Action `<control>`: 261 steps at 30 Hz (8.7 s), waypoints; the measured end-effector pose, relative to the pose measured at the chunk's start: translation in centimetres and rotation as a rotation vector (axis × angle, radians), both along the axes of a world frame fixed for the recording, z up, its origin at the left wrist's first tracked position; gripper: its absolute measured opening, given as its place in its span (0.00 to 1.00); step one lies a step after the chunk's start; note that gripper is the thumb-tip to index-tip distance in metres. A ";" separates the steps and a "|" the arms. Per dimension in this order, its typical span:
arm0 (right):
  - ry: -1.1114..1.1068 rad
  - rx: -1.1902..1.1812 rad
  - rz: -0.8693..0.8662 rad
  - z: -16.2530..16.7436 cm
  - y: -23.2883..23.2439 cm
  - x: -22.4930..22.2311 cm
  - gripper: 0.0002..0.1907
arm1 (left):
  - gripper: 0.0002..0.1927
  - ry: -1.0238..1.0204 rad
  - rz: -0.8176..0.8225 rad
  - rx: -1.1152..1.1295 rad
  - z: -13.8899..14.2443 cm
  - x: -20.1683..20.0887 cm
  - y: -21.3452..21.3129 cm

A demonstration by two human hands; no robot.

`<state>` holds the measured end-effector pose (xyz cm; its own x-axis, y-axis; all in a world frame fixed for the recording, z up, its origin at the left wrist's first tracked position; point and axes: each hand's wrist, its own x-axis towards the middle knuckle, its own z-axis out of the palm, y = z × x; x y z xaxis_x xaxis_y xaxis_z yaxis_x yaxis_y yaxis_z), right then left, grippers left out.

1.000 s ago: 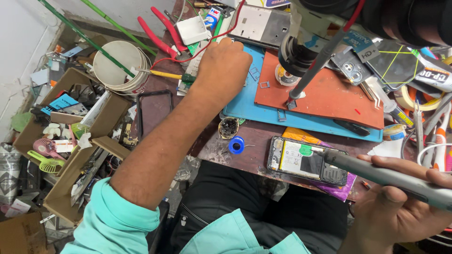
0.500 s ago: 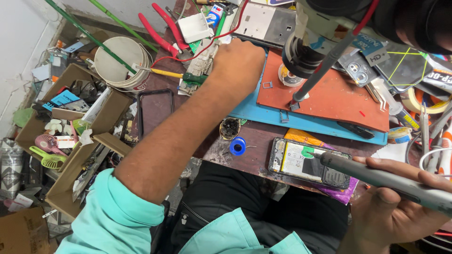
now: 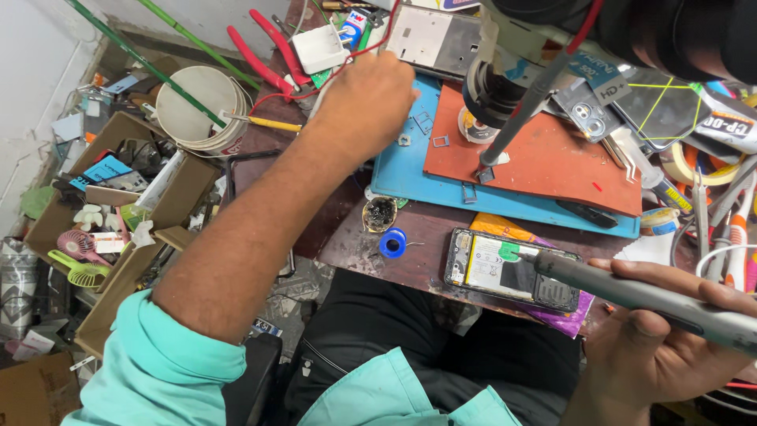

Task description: The person uses a hot air gun to heat and remove components from a disassembled mobile phone on a cluttered workbench. They then handle a phone back cover, applying a liquid from a small bottle to its surface.

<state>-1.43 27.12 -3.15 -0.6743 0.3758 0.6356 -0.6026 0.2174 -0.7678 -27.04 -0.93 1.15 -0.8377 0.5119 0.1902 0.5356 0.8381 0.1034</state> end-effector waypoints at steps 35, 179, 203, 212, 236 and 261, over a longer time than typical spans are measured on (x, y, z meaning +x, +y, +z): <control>-0.030 -0.129 0.054 0.0 -0.7 -0.2 0.27 | 0.09 -0.268 -0.033 0.833 2.5 16.5 -1.6; -0.212 0.145 0.084 -0.3 -3.0 -1.5 0.29 | 0.07 0.154 -0.233 0.740 -6.5 21.0 3.3; -0.389 0.215 0.218 3.0 -3.9 -3.1 0.14 | 0.07 0.138 -0.225 0.726 -6.6 21.0 3.5; -0.443 0.288 0.234 3.4 -3.9 -3.1 0.15 | 0.09 0.119 -0.192 0.764 -6.5 21.1 3.8; -0.214 0.117 0.141 2.9 -3.9 -0.1 0.24 | 0.10 0.005 -0.137 0.993 -6.5 21.5 3.7; -0.184 -0.089 0.391 1.8 -3.7 -0.9 0.23 | 0.09 -0.279 0.038 1.246 -6.8 21.7 3.8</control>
